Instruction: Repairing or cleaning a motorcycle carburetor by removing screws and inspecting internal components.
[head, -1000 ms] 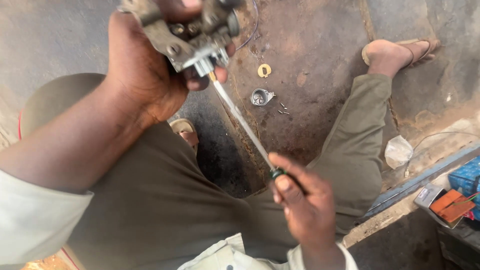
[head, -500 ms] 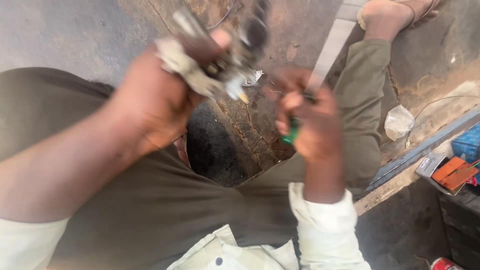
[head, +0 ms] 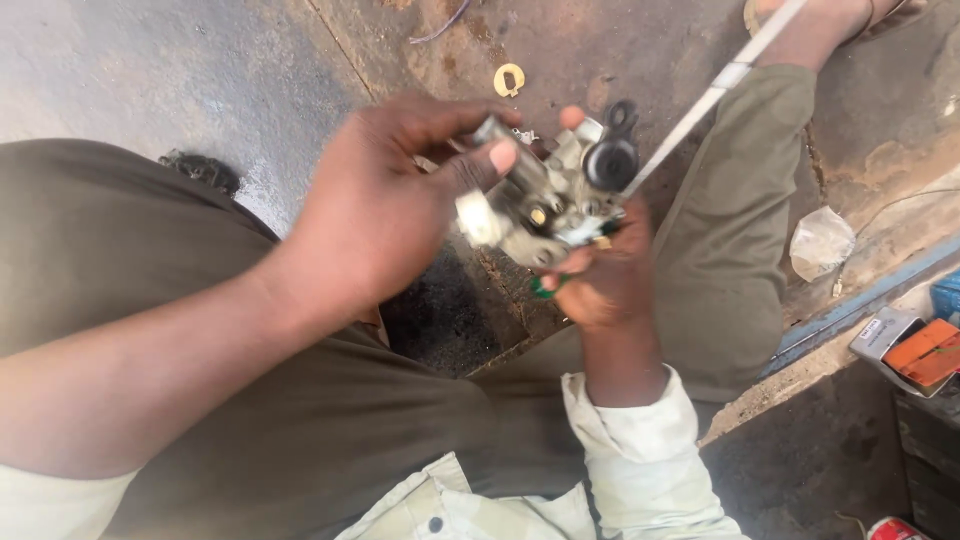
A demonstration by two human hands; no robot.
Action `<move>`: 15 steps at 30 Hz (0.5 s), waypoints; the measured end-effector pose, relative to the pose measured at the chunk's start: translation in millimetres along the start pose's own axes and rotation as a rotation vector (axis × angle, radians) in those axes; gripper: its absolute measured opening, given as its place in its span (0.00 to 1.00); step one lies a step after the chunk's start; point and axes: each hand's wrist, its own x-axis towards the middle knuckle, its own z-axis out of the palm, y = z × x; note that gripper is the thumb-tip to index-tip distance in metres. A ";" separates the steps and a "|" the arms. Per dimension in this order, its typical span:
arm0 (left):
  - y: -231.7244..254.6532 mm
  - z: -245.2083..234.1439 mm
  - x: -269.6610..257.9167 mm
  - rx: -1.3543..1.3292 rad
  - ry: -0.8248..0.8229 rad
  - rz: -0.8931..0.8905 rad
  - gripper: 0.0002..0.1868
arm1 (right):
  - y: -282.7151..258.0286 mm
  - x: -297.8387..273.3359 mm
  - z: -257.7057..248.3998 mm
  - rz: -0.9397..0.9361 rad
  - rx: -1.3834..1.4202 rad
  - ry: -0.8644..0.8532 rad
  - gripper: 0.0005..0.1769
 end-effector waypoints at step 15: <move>-19.5 15.8 2.8 -0.188 -0.188 -0.323 0.31 | -22.6 -14.3 16.6 0.061 -0.714 0.145 0.44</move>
